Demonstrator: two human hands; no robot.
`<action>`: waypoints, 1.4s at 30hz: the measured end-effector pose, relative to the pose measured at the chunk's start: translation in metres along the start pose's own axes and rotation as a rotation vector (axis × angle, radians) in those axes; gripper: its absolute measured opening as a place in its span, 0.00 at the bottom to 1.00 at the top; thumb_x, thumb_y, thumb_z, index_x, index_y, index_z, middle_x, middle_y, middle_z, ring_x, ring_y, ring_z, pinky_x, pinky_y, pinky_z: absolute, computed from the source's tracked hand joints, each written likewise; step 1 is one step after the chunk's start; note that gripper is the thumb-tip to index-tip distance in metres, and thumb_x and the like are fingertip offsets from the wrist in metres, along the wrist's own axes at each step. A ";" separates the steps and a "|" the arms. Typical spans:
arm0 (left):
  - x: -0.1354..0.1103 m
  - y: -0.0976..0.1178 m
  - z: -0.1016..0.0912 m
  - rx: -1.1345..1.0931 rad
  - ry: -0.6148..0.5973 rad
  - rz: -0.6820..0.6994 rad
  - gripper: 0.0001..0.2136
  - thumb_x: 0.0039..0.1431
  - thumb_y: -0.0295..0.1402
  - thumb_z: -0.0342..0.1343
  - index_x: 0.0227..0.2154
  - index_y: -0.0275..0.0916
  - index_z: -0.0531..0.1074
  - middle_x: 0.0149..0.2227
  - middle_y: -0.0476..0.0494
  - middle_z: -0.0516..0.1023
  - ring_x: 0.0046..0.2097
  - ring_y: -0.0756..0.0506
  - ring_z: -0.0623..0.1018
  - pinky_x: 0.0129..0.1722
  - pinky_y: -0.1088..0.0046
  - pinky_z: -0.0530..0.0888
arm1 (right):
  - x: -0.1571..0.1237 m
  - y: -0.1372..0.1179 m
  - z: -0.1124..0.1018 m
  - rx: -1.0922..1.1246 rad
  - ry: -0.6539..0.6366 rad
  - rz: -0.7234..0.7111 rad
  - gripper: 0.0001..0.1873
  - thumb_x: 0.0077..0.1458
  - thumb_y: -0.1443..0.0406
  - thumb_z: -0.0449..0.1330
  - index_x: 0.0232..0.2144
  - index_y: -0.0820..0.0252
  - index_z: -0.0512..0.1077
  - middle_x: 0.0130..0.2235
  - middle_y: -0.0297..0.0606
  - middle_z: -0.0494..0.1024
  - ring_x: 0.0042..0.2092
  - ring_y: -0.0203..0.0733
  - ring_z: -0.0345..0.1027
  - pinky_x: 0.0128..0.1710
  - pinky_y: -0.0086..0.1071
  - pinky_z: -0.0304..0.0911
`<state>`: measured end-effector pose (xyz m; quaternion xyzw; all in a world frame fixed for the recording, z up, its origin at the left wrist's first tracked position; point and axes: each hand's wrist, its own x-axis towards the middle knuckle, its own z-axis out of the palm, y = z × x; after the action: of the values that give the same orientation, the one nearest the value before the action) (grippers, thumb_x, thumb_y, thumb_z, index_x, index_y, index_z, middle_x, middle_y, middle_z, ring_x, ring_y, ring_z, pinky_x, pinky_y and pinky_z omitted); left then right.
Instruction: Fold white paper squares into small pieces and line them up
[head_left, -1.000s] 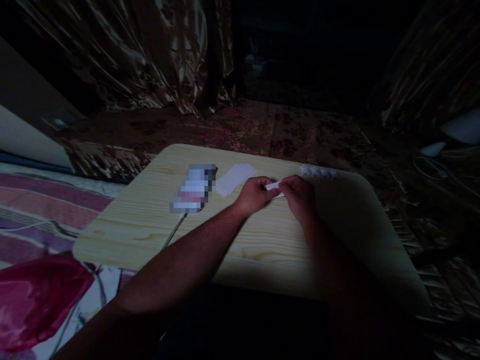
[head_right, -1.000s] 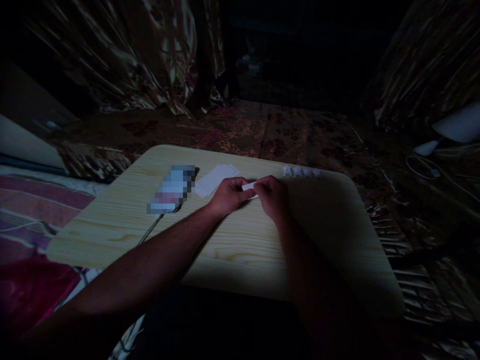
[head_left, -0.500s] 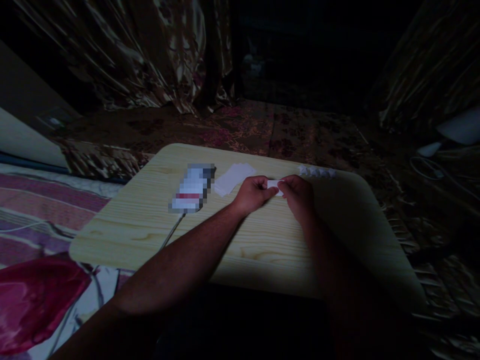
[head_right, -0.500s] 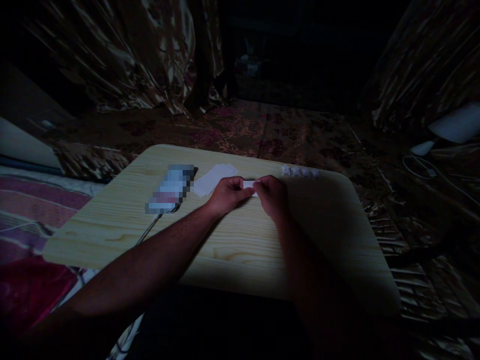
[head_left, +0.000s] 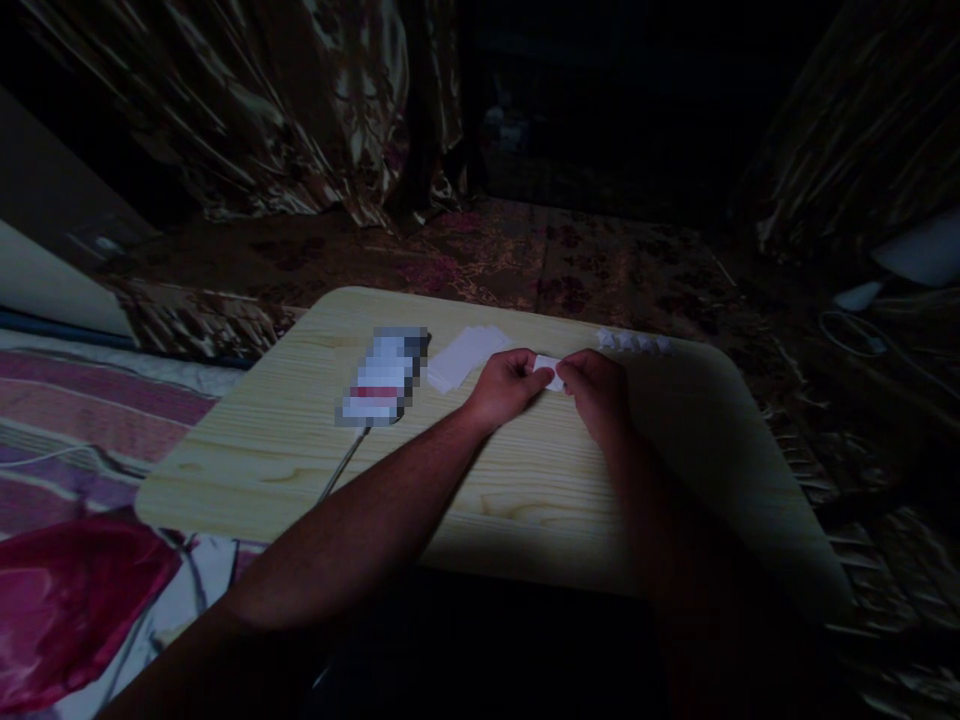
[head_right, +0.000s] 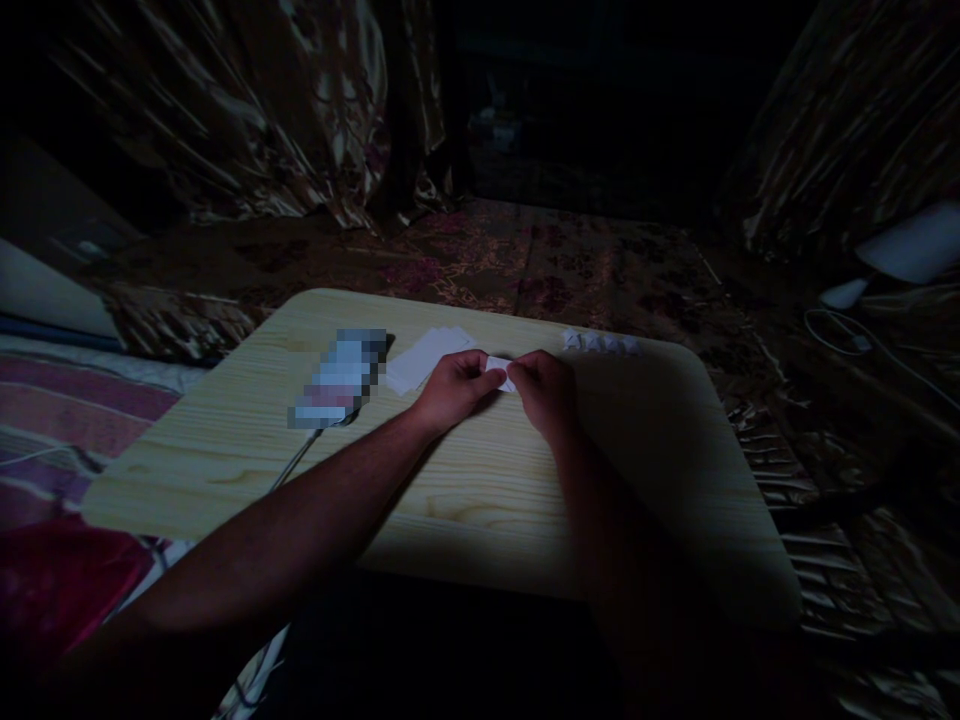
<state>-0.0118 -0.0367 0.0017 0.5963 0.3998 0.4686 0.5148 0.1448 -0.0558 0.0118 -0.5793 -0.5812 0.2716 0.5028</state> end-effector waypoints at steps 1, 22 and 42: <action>0.000 -0.001 0.000 0.007 -0.004 0.006 0.14 0.50 0.41 0.64 0.25 0.35 0.70 0.24 0.51 0.71 0.25 0.53 0.65 0.26 0.76 0.61 | 0.000 0.000 0.000 -0.001 -0.002 -0.002 0.11 0.49 0.56 0.62 0.26 0.58 0.74 0.22 0.32 0.75 0.27 0.39 0.67 0.28 0.30 0.61; 0.002 -0.002 0.000 -0.118 0.047 -0.008 0.16 0.48 0.43 0.67 0.27 0.35 0.73 0.25 0.48 0.76 0.25 0.52 0.71 0.28 0.74 0.67 | -0.002 -0.001 -0.002 0.010 -0.032 -0.053 0.10 0.49 0.58 0.63 0.24 0.58 0.73 0.21 0.30 0.72 0.25 0.36 0.64 0.27 0.29 0.59; 0.001 0.004 -0.001 -0.232 0.020 -0.088 0.20 0.40 0.45 0.72 0.26 0.33 0.75 0.26 0.46 0.78 0.25 0.52 0.71 0.27 0.75 0.66 | -0.004 0.003 0.003 0.016 -0.004 -0.119 0.12 0.53 0.59 0.61 0.36 0.57 0.80 0.32 0.37 0.82 0.33 0.41 0.75 0.34 0.32 0.69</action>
<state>-0.0122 -0.0358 0.0060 0.5097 0.3739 0.4947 0.5965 0.1426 -0.0582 0.0073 -0.5390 -0.6136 0.2471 0.5215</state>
